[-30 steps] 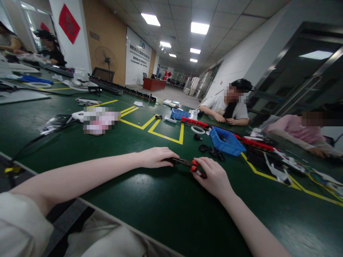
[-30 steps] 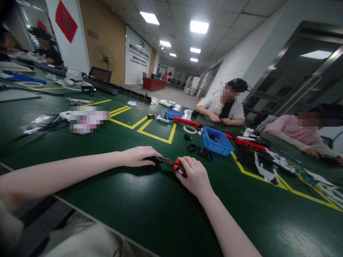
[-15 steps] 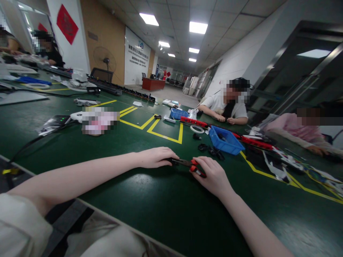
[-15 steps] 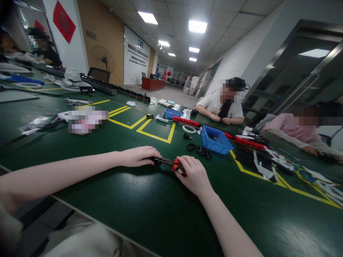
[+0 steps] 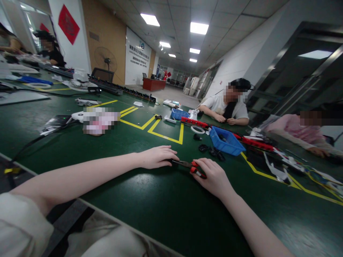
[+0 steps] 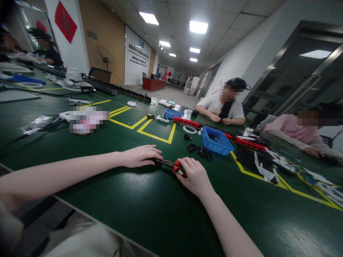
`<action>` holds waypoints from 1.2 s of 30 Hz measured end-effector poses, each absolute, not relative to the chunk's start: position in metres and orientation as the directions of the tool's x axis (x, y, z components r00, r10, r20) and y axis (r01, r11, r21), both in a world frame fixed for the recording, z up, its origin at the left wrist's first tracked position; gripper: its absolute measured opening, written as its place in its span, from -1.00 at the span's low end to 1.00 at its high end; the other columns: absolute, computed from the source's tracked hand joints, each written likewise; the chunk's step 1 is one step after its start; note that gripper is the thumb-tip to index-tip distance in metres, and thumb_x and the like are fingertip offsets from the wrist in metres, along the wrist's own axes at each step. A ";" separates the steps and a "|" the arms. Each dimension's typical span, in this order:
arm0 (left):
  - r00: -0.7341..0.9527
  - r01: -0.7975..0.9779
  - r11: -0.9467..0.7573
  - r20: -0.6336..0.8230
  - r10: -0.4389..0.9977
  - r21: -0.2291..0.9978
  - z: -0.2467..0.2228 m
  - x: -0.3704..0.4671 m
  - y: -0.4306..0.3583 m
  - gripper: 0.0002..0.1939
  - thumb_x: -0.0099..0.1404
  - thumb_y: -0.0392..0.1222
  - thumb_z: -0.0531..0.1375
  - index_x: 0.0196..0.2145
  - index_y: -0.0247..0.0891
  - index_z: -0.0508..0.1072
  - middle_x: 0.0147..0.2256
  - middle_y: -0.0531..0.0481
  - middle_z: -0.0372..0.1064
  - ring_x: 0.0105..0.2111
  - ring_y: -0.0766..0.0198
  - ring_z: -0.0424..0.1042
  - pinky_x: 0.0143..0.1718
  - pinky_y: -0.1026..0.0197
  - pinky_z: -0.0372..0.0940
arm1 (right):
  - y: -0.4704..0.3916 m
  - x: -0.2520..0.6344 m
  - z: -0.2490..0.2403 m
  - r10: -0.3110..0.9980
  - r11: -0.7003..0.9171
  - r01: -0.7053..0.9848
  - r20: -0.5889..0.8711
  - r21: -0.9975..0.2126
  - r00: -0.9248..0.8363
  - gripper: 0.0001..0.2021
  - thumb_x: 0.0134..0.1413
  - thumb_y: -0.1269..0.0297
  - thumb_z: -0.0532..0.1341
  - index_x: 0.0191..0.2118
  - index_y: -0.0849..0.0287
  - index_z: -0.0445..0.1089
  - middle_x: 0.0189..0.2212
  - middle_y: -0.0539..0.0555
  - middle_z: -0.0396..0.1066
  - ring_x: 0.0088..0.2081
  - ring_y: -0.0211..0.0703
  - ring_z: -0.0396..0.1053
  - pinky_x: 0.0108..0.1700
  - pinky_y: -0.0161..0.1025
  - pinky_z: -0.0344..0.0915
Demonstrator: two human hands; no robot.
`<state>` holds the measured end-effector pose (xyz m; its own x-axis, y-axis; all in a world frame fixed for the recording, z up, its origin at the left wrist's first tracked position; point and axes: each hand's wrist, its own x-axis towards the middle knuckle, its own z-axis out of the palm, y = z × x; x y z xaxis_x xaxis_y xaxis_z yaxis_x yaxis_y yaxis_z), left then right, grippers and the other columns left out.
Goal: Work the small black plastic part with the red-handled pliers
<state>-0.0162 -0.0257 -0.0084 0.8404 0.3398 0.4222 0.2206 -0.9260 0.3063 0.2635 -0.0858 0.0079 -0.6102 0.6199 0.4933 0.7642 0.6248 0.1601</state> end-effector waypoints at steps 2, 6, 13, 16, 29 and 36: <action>0.837 0.222 -0.924 0.425 0.344 0.310 -0.009 -0.016 -0.025 -0.66 0.36 -0.24 0.14 0.09 -0.18 0.33 0.06 -0.12 0.37 0.18 0.13 0.24 0.28 -0.09 -0.01 | -0.086 0.263 0.009 0.628 0.630 0.763 0.484 0.144 -0.610 -0.72 0.08 0.26 0.20 -0.06 0.16 0.37 -0.20 0.16 0.45 -0.21 -0.04 0.42 -0.22 -0.13 0.37; 0.840 0.220 -0.929 0.426 0.336 0.299 -0.007 -0.016 -0.026 -0.66 0.35 -0.34 0.12 0.07 -0.19 0.33 0.05 -0.09 0.37 0.19 0.14 0.21 0.29 -0.07 -0.03 | -0.088 0.262 0.011 0.640 0.645 0.757 0.466 0.107 -0.611 -0.74 0.06 0.26 0.20 -0.11 0.16 0.37 -0.24 0.15 0.45 -0.24 -0.06 0.42 -0.22 -0.14 0.38; 0.839 0.192 -0.934 0.443 0.316 0.302 -0.006 -0.015 -0.027 -0.70 0.32 -0.38 0.08 0.00 -0.26 0.38 0.02 -0.16 0.38 0.11 0.15 0.29 0.15 0.09 0.19 | -0.089 0.261 0.011 0.653 0.661 0.748 0.446 0.059 -0.613 -0.73 0.04 0.25 0.21 -0.11 0.17 0.36 -0.23 0.15 0.44 -0.23 -0.06 0.42 -0.22 -0.14 0.38; 0.838 0.182 -0.927 0.442 0.321 0.328 -0.006 -0.016 -0.027 -0.69 0.30 -0.37 0.10 0.00 -0.26 0.38 0.02 -0.16 0.38 0.06 0.17 0.34 0.11 0.12 0.23 | -0.089 0.261 0.011 0.652 0.661 0.747 0.446 0.062 -0.614 -0.73 0.03 0.25 0.22 -0.11 0.15 0.37 -0.23 0.14 0.45 -0.24 -0.06 0.43 -0.22 -0.15 0.39; 0.844 0.156 -0.904 0.422 0.332 0.398 -0.001 -0.016 -0.029 -0.85 0.28 -0.19 0.20 -0.22 -0.29 0.42 -0.06 -0.19 0.38 -0.05 0.13 0.39 0.00 0.14 0.26 | -0.086 0.263 0.009 0.532 0.643 0.730 0.552 0.229 -0.642 -0.63 0.08 0.18 0.23 0.00 0.20 0.36 -0.13 0.20 0.46 -0.09 0.01 0.40 -0.05 -0.04 0.30; 0.842 0.170 -0.905 0.420 0.339 0.390 0.000 -0.016 -0.030 -0.90 0.29 -0.19 0.18 -0.30 -0.29 0.40 -0.15 -0.15 0.38 -0.15 0.18 0.40 -0.08 0.18 0.27 | -0.087 0.264 0.011 0.515 0.598 0.762 0.610 0.247 -0.603 -0.63 0.08 0.16 0.23 0.00 0.19 0.36 -0.14 0.20 0.45 -0.10 0.03 0.38 -0.04 -0.03 0.27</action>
<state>-0.0158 -0.0301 -0.0001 0.8418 0.3390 0.4201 0.1698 -0.9050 0.3901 0.2643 -0.0866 0.0113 -0.6025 0.5150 0.6097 0.7620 0.5985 0.2475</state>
